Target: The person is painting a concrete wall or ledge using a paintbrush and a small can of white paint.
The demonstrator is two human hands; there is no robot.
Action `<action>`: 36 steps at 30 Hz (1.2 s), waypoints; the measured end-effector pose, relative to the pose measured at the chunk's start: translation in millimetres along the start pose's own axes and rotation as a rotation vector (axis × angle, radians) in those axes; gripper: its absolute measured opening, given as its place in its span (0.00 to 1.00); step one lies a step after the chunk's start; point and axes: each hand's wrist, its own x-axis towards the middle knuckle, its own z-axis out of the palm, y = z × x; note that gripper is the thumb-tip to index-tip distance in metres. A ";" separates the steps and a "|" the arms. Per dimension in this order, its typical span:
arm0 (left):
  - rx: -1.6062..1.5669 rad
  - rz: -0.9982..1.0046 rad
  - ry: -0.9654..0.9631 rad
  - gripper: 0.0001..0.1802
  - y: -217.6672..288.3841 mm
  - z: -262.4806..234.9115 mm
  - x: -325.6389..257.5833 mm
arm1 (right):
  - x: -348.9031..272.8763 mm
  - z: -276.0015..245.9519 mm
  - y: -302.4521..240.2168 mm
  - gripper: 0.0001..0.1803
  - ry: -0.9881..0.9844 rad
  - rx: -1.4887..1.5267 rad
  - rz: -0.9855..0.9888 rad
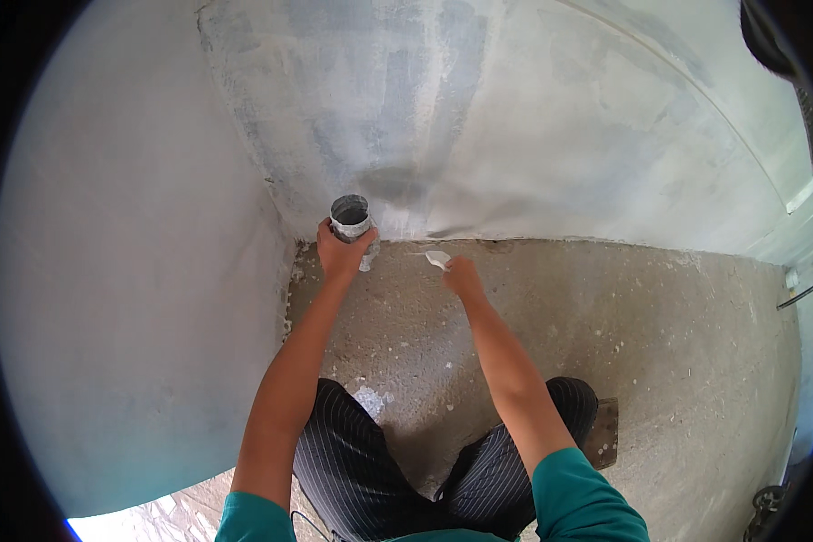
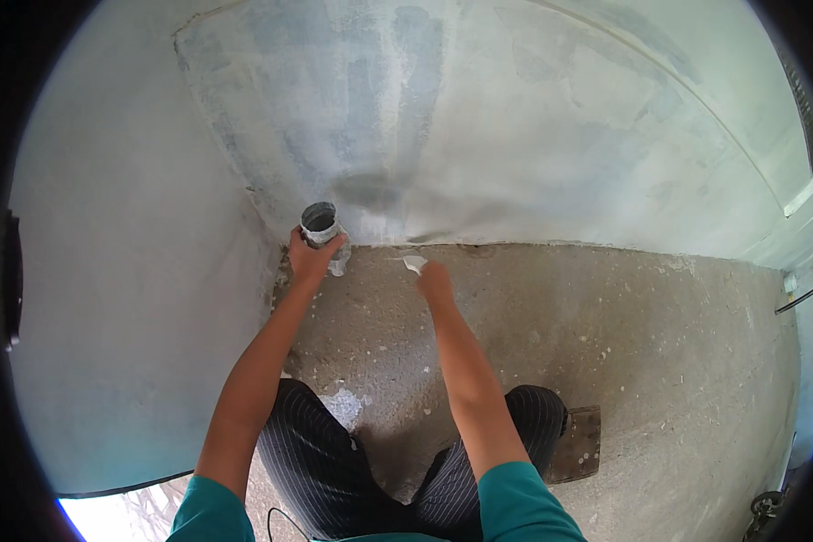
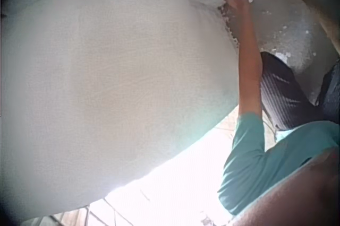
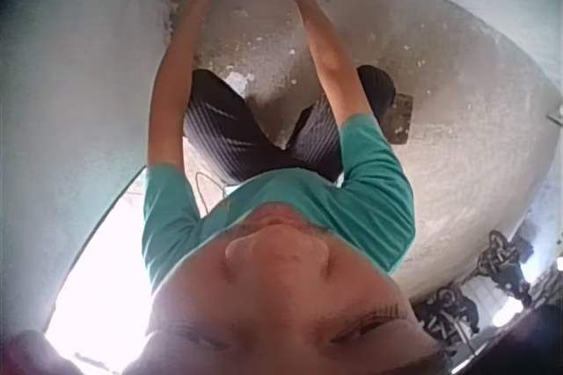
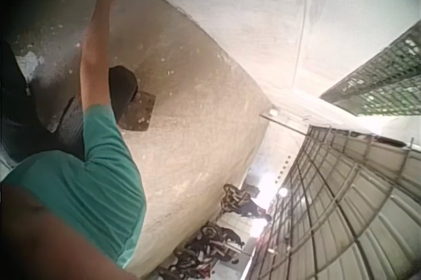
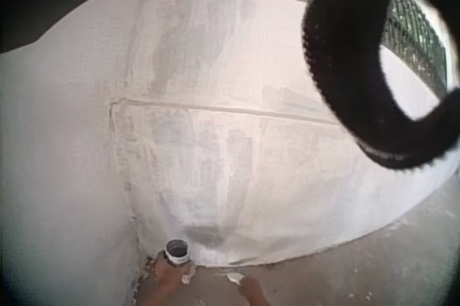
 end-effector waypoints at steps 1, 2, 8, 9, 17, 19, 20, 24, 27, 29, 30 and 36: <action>-0.014 0.003 -0.010 0.52 1.2 7.1 -2.2 | 7.7 -11.5 3.6 0.19 0.012 -0.006 0.010; -0.020 0.010 -0.014 0.52 -0.6 8.7 -2.1 | 14.8 -25.7 -1.7 0.17 0.027 0.036 0.009; -0.028 0.029 -0.015 0.51 -18.7 -5.2 5.7 | 53.5 -211.8 -103.5 0.10 -0.133 -0.050 0.060; -0.035 0.030 -0.027 0.51 -19.5 -2.4 6.0 | 54.9 -250.0 -117.4 0.08 -0.163 -0.130 0.051; 0.049 0.004 -0.062 0.52 -13.3 9.6 1.0 | -57.3 -434.9 -208.2 0.20 0.274 -0.027 -0.221; 0.026 0.003 -0.065 0.52 -15.7 9.3 1.0 | -72.8 -437.7 -220.1 0.20 0.370 -0.044 -0.253; 0.005 -0.001 -0.065 0.52 -19.2 7.2 1.8 | -84.0 -434.9 -227.5 0.20 0.419 -0.043 -0.261; 0.002 0.009 -0.041 0.52 -21.5 6.9 2.4 | -90.8 -427.0 -216.1 0.20 0.696 0.012 -0.345; 0.019 0.000 -0.048 0.52 -14.7 6.6 -1.6 | -83.2 -414.0 -213.0 0.20 0.919 0.135 -0.430; 0.045 -0.003 -0.028 0.52 -19.6 0.6 1.3 | -66.7 -393.0 -212.9 0.19 0.975 0.222 -0.480; 0.045 0.001 -0.025 0.52 -22.8 -2.2 2.5 | -52.5 -378.5 -208.5 0.19 1.030 0.304 -0.525; -0.007 0.014 -0.043 0.51 -22.0 3.9 3.3 | 31.4 -266.3 -130.1 0.27 1.016 0.093 -0.533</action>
